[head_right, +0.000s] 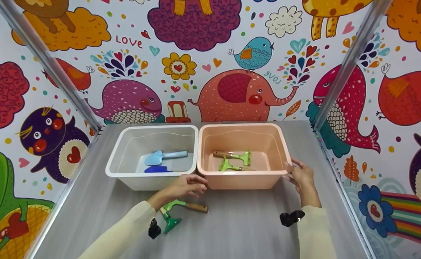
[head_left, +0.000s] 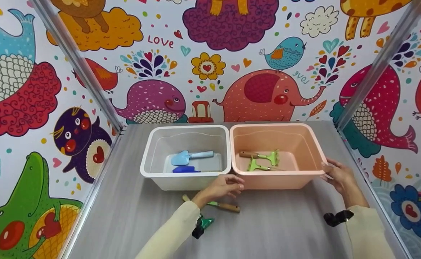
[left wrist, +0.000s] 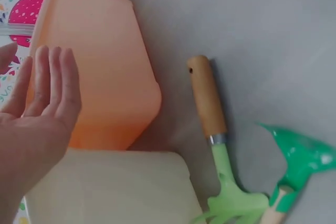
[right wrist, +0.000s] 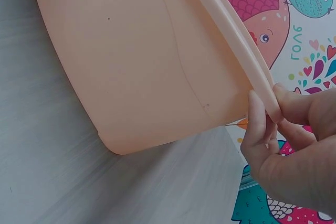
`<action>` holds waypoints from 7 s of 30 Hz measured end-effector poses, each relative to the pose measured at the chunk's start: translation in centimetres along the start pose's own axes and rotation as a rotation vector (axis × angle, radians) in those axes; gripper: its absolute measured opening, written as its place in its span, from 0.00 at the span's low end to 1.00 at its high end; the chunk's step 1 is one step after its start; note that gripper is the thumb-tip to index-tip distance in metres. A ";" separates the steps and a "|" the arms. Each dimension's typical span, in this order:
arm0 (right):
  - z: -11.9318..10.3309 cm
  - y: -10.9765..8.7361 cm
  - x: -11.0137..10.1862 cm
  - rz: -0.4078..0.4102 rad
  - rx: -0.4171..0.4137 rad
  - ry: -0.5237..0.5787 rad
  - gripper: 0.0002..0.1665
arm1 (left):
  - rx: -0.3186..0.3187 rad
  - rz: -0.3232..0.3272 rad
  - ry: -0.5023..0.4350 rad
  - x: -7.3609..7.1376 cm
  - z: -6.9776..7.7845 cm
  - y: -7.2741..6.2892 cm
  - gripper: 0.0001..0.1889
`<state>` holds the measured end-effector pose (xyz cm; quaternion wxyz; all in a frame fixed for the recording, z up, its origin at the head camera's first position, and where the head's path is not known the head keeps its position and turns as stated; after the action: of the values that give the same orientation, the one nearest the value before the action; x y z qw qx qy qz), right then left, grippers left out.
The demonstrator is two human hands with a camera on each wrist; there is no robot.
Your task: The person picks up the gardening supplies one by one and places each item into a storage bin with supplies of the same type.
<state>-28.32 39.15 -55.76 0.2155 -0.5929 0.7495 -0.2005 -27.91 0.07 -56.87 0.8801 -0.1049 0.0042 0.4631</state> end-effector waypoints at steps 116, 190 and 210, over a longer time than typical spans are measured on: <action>0.0 0.0 0.0 0.006 0.009 0.038 0.45 | 0.412 0.163 1.014 3.9 -4.9 -1.2 0.27; -0.1 -0.1 0.1 -0.015 0.017 0.035 0.45 | -0.013 0.429 -0.286 -1.4 7.0 2.0 0.27; -0.1 -0.1 0.2 0.015 0.022 0.033 0.45 | -0.010 0.653 -0.396 -4.4 7.7 4.6 0.27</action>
<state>-28.35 38.98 -55.61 0.2112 -0.5814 0.7552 -0.2171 -34.82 0.47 -49.70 0.6694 -0.0108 -0.1352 0.7304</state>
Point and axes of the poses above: each hand's wrist, its own y-axis towards the middle knuckle, its own x-axis out of the palm, z = x × y, the point moved 6 cm from there along y, towards the middle knuckle, and after that the axes turned 6 degrees about x, right-handed, at the moved point
